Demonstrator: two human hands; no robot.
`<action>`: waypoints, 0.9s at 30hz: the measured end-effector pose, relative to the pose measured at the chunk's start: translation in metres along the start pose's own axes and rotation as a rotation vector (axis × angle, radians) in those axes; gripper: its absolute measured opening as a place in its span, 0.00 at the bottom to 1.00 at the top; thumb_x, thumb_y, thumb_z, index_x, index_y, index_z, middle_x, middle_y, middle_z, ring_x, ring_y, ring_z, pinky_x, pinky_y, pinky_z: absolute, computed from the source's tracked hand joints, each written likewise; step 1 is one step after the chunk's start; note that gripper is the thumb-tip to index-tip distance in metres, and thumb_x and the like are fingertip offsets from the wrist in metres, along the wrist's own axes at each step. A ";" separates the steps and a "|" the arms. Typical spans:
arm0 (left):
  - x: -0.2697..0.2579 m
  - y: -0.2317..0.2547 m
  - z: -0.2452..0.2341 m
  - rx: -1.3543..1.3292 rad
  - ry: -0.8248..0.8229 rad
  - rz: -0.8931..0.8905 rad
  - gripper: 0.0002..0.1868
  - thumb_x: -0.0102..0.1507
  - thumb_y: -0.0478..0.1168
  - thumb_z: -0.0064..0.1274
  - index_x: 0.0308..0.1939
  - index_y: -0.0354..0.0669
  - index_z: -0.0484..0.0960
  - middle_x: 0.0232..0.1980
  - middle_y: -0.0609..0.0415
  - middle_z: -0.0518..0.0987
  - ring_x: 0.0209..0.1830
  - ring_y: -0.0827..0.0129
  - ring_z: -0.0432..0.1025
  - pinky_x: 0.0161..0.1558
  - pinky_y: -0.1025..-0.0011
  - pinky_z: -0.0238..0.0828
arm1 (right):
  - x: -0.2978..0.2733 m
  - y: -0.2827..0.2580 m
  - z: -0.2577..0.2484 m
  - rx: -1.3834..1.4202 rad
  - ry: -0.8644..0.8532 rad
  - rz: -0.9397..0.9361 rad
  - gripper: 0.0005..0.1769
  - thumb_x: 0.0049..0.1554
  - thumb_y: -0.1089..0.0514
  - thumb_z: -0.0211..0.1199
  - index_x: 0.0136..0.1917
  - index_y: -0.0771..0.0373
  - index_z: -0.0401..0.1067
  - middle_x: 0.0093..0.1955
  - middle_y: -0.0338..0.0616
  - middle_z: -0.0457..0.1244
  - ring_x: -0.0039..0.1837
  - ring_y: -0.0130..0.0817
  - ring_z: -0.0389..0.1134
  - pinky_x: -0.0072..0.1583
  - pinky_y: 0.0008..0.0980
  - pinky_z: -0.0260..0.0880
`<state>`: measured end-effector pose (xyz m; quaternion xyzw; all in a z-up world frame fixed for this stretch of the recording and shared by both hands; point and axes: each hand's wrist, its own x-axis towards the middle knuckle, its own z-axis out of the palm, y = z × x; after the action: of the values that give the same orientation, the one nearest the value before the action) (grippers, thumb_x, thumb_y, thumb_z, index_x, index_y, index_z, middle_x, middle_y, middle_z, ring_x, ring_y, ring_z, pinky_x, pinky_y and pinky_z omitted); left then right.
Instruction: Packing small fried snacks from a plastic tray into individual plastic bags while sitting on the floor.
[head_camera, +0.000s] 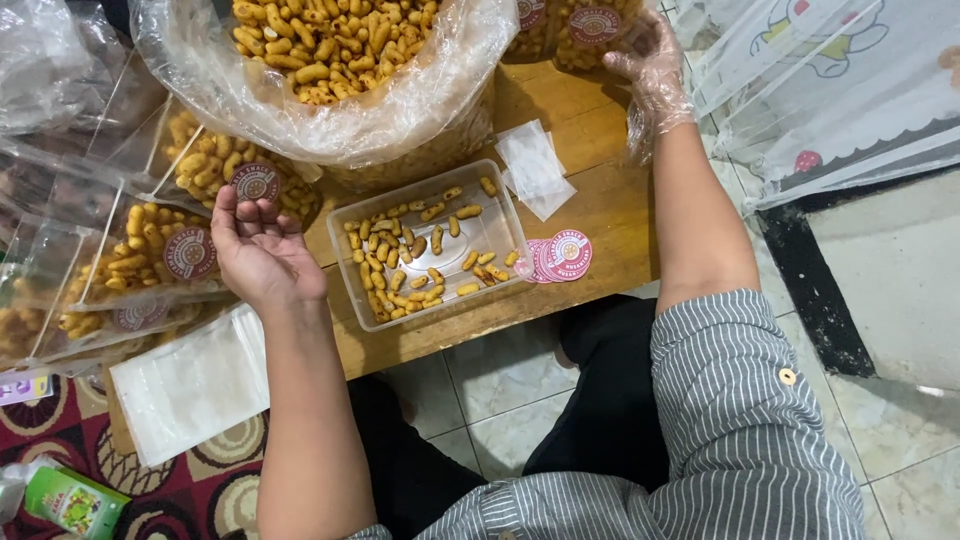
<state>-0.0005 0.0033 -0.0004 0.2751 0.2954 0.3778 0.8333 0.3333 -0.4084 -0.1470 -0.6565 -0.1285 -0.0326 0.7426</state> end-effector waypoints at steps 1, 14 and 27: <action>0.000 0.000 0.000 0.000 0.000 0.000 0.14 0.68 0.40 0.41 0.54 0.40 0.76 0.32 0.60 0.74 0.33 0.77 0.69 0.35 0.80 0.64 | -0.004 -0.007 0.001 0.000 0.000 0.000 0.38 0.50 0.79 0.69 0.68 0.55 0.61 0.65 0.49 0.62 0.68 0.47 0.64 0.67 0.42 0.74; 0.022 0.016 -0.030 -0.132 -0.037 0.007 0.14 0.67 0.40 0.41 0.52 0.40 0.78 0.34 0.59 0.74 0.35 0.75 0.69 0.36 0.78 0.62 | -0.025 -0.058 -0.003 0.087 0.150 0.008 0.28 0.52 0.77 0.68 0.63 0.61 0.67 0.59 0.46 0.65 0.62 0.37 0.69 0.61 0.30 0.82; -0.007 0.054 -0.033 0.442 -0.362 0.010 0.12 0.67 0.39 0.41 0.53 0.46 0.76 0.38 0.60 0.79 0.38 0.78 0.71 0.38 0.79 0.63 | -0.112 -0.157 0.065 0.002 -0.044 -0.008 0.12 0.60 0.67 0.67 0.54 0.55 0.72 0.46 0.36 0.67 0.45 0.23 0.68 0.46 0.18 0.72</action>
<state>-0.0529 0.0361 0.0159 0.5143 0.2157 0.2530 0.7905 0.1816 -0.3793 -0.0146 -0.6559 -0.1474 -0.0207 0.7400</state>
